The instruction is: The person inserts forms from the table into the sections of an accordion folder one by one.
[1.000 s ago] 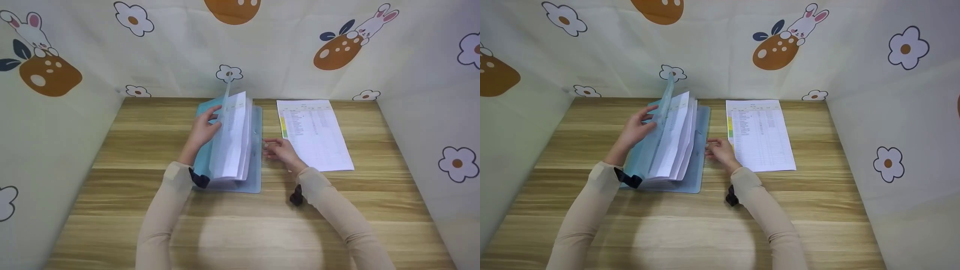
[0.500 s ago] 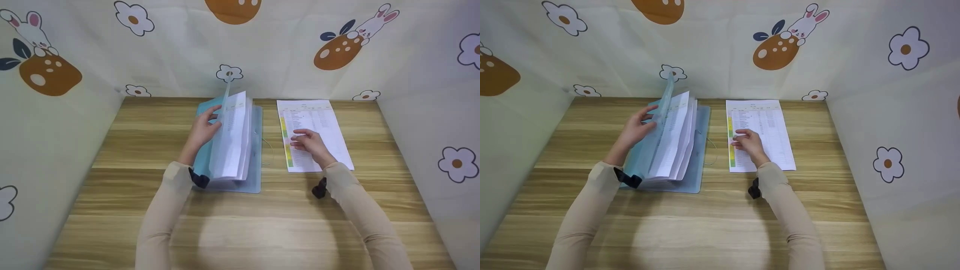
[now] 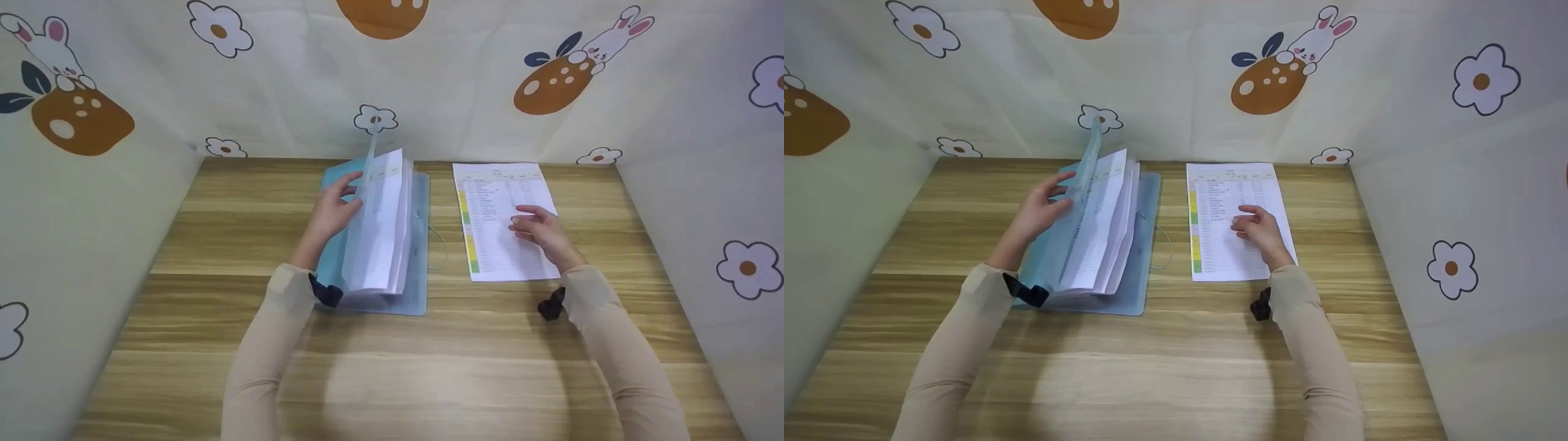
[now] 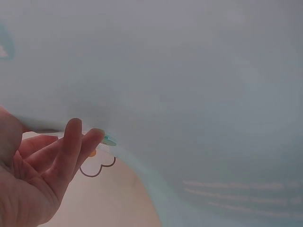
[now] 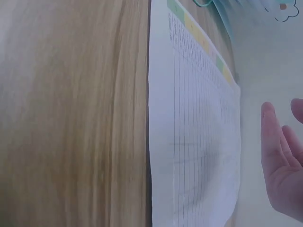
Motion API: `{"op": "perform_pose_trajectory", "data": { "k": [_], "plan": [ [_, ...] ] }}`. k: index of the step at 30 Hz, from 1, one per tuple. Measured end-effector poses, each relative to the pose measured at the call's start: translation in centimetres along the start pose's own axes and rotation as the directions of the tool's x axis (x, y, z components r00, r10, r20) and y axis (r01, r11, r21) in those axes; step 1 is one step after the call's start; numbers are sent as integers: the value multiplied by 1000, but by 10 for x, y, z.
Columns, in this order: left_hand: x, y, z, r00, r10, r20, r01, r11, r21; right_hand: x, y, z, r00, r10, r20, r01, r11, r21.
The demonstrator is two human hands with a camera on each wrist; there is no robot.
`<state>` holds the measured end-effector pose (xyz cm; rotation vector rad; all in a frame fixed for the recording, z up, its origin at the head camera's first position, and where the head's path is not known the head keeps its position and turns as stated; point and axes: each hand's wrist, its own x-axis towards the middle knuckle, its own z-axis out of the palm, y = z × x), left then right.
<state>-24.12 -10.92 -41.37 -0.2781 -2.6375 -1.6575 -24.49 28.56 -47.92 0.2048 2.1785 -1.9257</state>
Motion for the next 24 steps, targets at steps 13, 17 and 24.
{"op": "perform_pose_trajectory", "data": {
  "k": [13,17,24],
  "plan": [
    [0,2,1,1000,-24,7,24,1000,-5,19,35,-67,998,-12,-65,15,999,43],
    [0,1,0,1000,-2,-3,2,1000,-17,-2,17,-61,989,8,-149,-26,992,-124],
    [-1,2,-3,1000,-9,6,9,1000,-21,-8,18,-68,969,105,-225,-162,953,-254]
  ]
}}
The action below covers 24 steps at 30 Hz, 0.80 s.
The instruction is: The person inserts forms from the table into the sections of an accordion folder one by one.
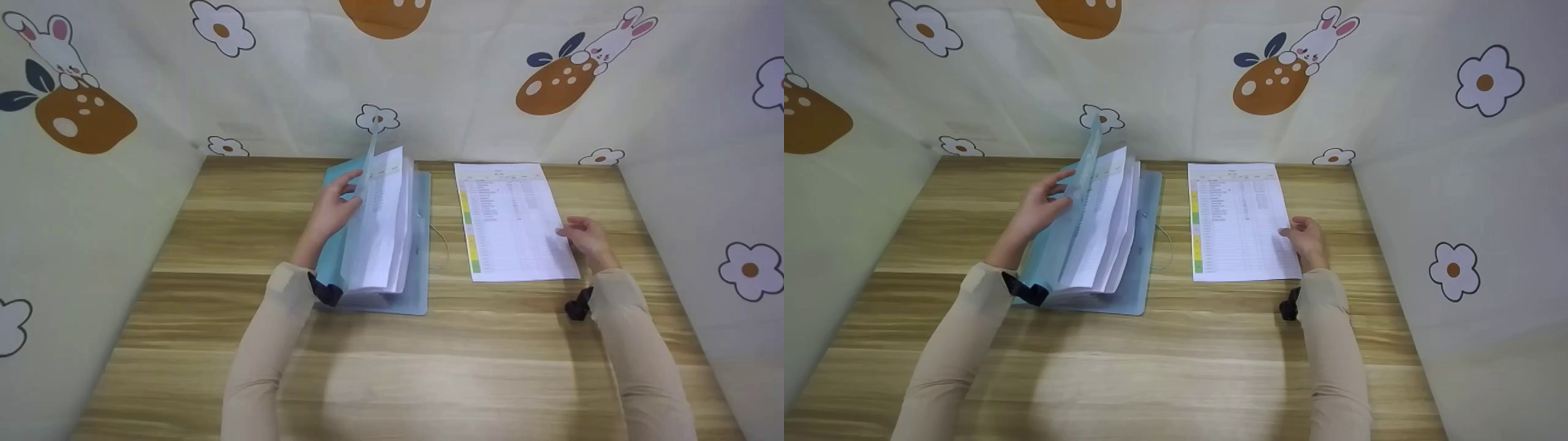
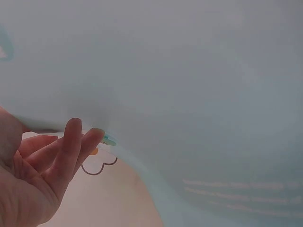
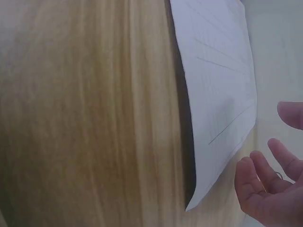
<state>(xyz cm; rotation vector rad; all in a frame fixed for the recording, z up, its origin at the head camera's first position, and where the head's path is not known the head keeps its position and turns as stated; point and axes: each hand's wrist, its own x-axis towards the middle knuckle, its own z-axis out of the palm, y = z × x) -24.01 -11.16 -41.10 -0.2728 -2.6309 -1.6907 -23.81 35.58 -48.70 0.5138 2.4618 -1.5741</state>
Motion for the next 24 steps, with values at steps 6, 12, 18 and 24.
{"op": "perform_pose_trajectory", "data": {
  "k": [6,12,18,24],
  "plan": [
    [-1,2,-3,1000,-25,1,25,1000,-10,3,6,0,998,62,-4,-62,998,-17],
    [-1,1,-3,1000,-27,6,27,999,-28,5,9,2,996,84,-24,-85,996,-40],
    [0,0,-3,1000,-3,7,3,999,-37,4,11,8,998,12,-69,-21,990,-138],
    [1,-1,-2,998,55,7,-54,996,-76,1,12,11,992,-80,-98,40,932,-359]
  ]
}}
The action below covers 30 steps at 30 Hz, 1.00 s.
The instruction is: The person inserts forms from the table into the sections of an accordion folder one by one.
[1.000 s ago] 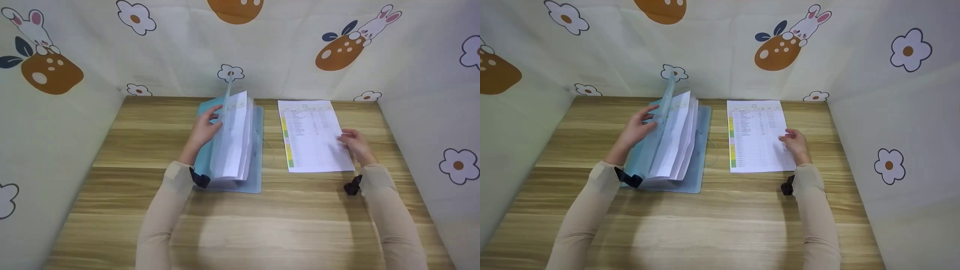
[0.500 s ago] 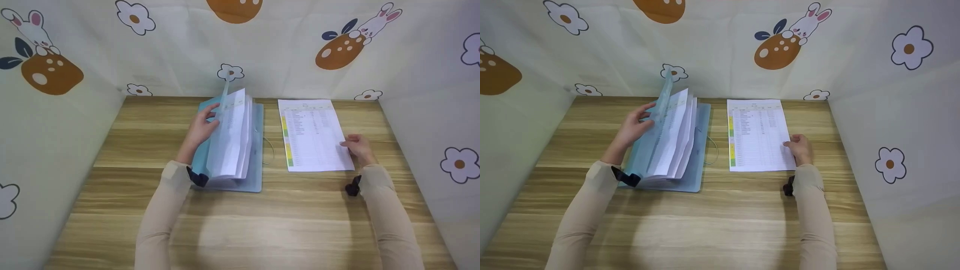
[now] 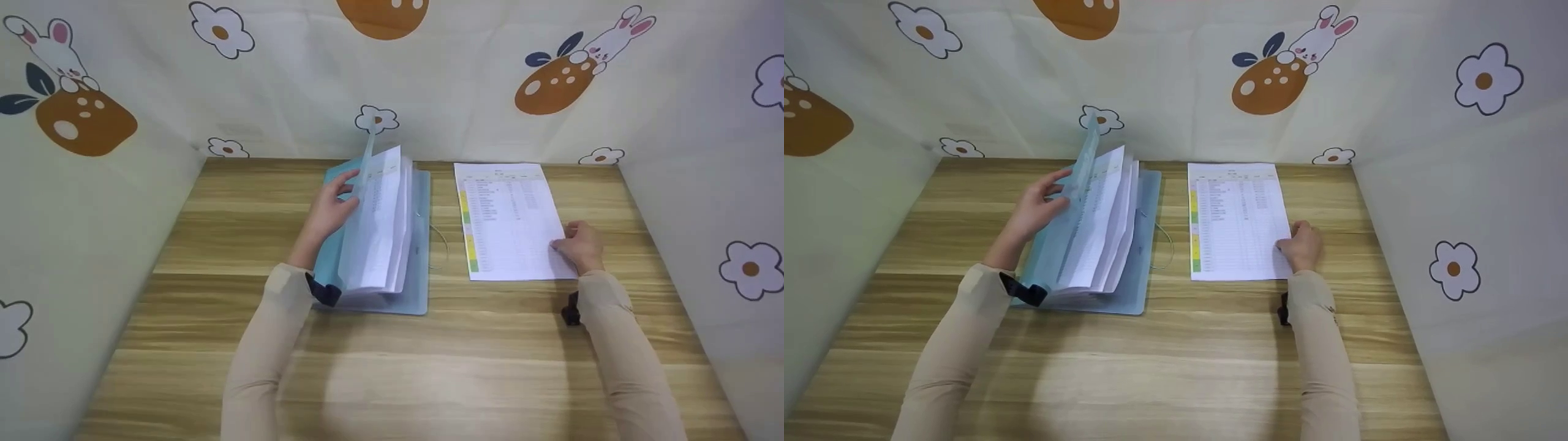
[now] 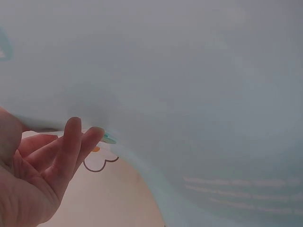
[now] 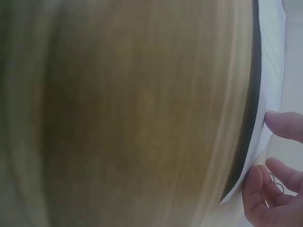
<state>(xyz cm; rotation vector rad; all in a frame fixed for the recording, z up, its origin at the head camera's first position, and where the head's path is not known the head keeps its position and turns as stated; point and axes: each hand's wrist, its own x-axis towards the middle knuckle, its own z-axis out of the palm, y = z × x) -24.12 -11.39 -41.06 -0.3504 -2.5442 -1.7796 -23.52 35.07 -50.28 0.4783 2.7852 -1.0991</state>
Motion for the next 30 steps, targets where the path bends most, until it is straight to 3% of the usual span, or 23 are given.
{"op": "perform_pose_trajectory", "data": {
  "k": [7,17,20,30],
  "plan": [
    [-3,1,0,998,-56,2,56,998,27,-1,1,3,1000,12,0,-12,1000,-9],
    [-3,2,0,997,-72,15,72,997,1,1,3,6,999,52,-17,-51,997,64],
    [-8,14,0,997,-78,22,78,997,-8,2,4,6,997,75,-10,-74,993,95],
    [-1,0,0,999,-37,-1,37,999,15,1,4,6,996,90,-7,-89,994,65]
  ]
}}
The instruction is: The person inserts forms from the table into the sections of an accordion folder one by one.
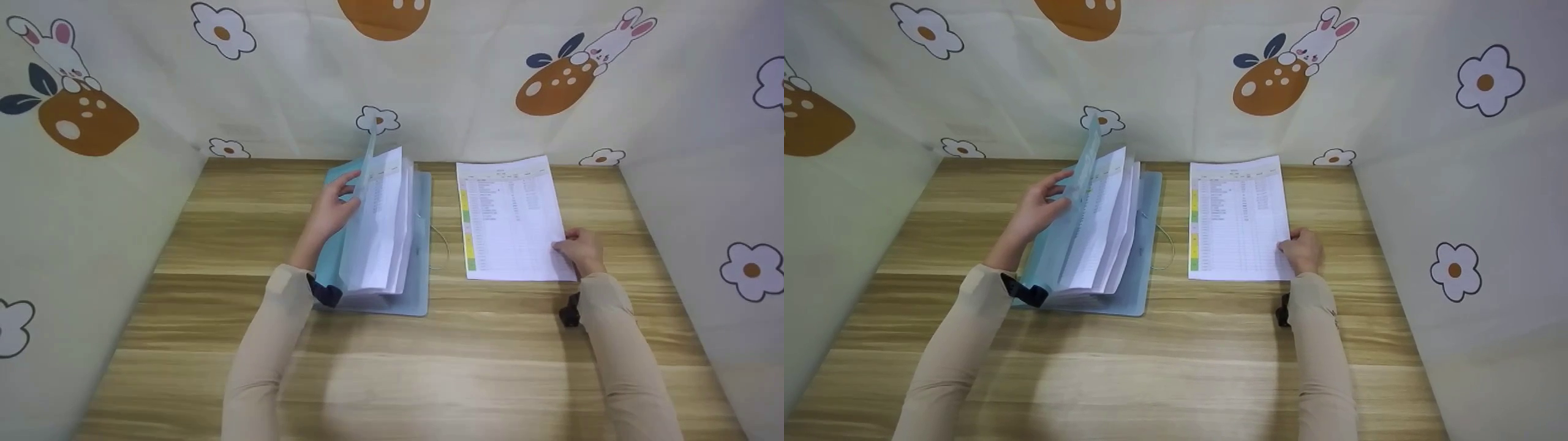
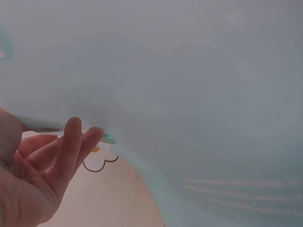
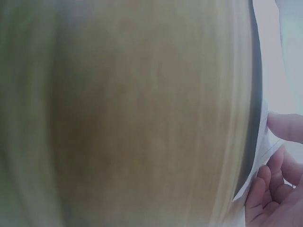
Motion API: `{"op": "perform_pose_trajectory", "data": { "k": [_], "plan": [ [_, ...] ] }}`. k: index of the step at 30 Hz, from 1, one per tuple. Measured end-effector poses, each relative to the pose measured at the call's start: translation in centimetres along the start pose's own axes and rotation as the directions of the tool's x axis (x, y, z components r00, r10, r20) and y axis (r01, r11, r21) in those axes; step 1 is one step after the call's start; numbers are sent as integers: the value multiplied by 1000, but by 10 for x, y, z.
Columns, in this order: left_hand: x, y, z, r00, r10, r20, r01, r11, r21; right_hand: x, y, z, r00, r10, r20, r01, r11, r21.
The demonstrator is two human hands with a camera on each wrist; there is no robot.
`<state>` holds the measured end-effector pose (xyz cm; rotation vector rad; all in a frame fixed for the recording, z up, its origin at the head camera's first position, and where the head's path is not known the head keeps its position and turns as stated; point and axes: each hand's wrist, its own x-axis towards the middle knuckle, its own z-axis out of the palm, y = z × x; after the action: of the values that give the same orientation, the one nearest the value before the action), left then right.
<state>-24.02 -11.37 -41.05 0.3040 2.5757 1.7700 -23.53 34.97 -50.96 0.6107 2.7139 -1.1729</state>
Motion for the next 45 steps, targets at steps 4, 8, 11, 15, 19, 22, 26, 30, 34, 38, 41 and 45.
{"op": "perform_pose_trajectory", "data": {
  "k": [4,8,11,15,19,22,26,30,34,38,41,45],
  "plan": [
    [0,0,0,1000,-3,3,3,1000,-4,1,1,0,1000,18,17,-18,1000,25],
    [0,0,-1,1000,3,-1,-3,1000,-18,2,3,-3,999,7,33,-8,1000,26],
    [-1,1,-1,1000,-2,-6,2,1000,1,3,4,-6,999,-6,54,4,999,53],
    [-1,2,0,1000,-13,-12,13,1000,23,3,8,-12,995,3,101,-16,992,123],
    [-1,2,1,1000,-23,-10,23,999,26,4,13,-17,988,-8,155,-21,983,183],
    [-1,2,1,999,-32,-9,32,999,32,5,18,-20,979,-46,200,6,981,194],
    [-1,1,0,1000,4,-8,-4,1000,16,4,22,-23,948,-87,305,-22,941,337],
    [0,-1,-1,999,35,-10,-35,999,9,3,26,-22,909,-142,392,-101,837,538],
    [0,-1,-1,1000,28,-8,-28,1000,6,2,28,-20,887,-193,419,-140,753,643],
    [0,-1,-1,1000,18,-7,-18,1000,-15,0,28,-16,880,-211,425,-152,722,675],
    [-1,-1,-1,1000,10,-10,-11,1000,-19,-2,28,-14,879,-208,430,-166,710,685],
    [-1,-1,-1,1000,6,-9,-7,1000,-14,-6,27,-8,872,-214,440,-211,647,733]
  ]
}}
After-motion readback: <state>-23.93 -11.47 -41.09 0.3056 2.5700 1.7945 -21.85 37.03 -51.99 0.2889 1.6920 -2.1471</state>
